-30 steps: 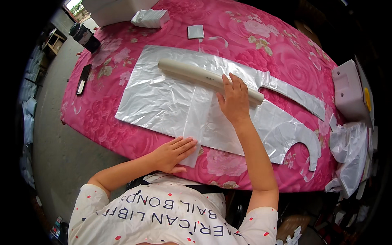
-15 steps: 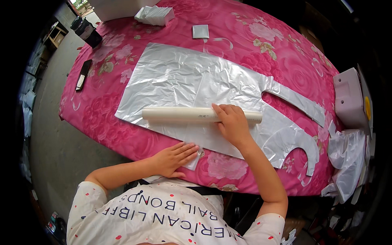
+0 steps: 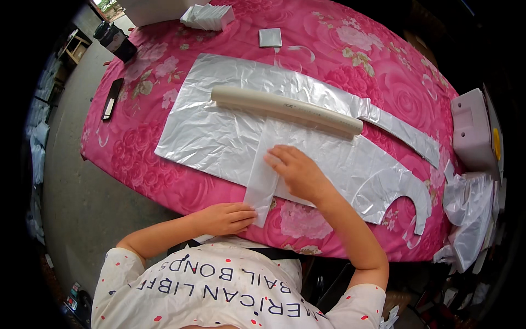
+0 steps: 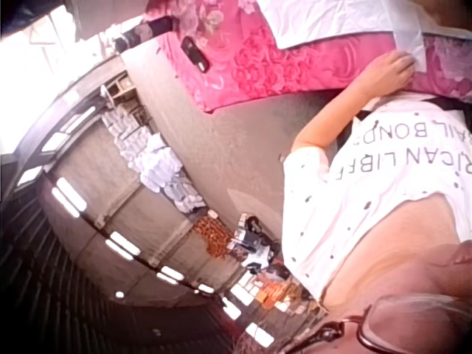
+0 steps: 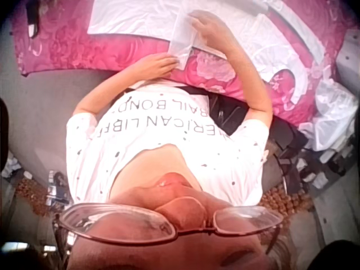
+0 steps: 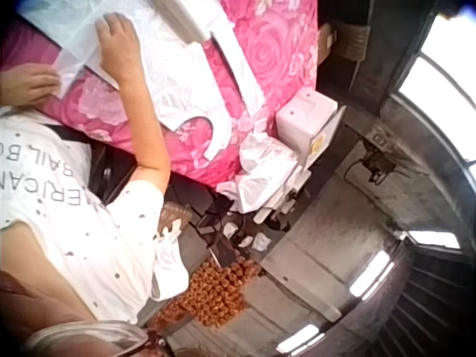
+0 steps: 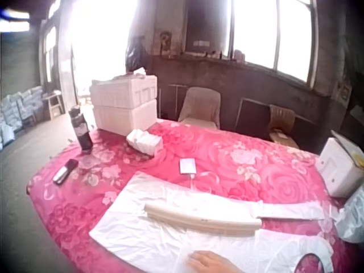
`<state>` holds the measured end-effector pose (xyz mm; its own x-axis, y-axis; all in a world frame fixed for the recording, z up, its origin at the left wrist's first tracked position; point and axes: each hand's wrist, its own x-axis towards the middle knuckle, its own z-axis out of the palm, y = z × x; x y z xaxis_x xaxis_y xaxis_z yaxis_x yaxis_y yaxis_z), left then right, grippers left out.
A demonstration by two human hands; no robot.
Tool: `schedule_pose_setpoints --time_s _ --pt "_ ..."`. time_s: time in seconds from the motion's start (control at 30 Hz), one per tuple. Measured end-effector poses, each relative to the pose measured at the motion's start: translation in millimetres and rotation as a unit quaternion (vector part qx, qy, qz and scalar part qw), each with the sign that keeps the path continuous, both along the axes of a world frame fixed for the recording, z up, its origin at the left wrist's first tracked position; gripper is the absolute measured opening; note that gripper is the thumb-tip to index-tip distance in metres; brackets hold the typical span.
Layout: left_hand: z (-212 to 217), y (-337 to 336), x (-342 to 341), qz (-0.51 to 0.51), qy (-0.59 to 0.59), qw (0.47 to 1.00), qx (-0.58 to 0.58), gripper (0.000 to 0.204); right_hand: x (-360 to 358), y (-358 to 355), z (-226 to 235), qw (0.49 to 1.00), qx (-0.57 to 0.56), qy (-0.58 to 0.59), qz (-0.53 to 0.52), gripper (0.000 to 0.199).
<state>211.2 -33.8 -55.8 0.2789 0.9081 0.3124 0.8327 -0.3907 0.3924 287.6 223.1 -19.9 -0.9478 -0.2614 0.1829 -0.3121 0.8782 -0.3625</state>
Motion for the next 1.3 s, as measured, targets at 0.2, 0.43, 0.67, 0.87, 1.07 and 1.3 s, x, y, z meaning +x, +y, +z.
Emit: schedule_pose_setpoints --time_s 0.2,0.43,0.67,0.87,1.07,1.3 --pt "11.5 5.8 -5.6 0.002 -0.056 0.998 0.028 0.025 19.8 -29.6 -4.6 0.999 -0.041 -0.007 -0.025 0.052" --pt "33.1 15.9 -30.8 0.081 -0.248 0.964 0.053 0.057 22.6 -43.3 -16.3 0.992 -0.058 0.053 -0.103 0.043" --pt "10.8 39.4 -47.3 0.122 -0.058 0.991 -0.001 0.075 24.4 -56.1 -18.0 0.974 -0.12 0.083 -0.175 0.032" --pt "3.6 48.9 -44.5 0.13 -0.028 0.99 0.036 0.061 29.4 -50.6 -15.0 0.974 -0.12 0.078 -0.176 0.026" --pt "22.2 64.4 -40.5 0.31 -0.184 0.92 -0.156 0.047 24.6 -42.9 -4.9 0.924 -0.224 -0.015 -0.311 0.011" --pt "17.3 73.2 -37.1 0.282 -0.071 0.956 0.021 0.062 -7.8 -20.8 -7.9 0.807 -0.349 -0.196 -0.435 0.022"
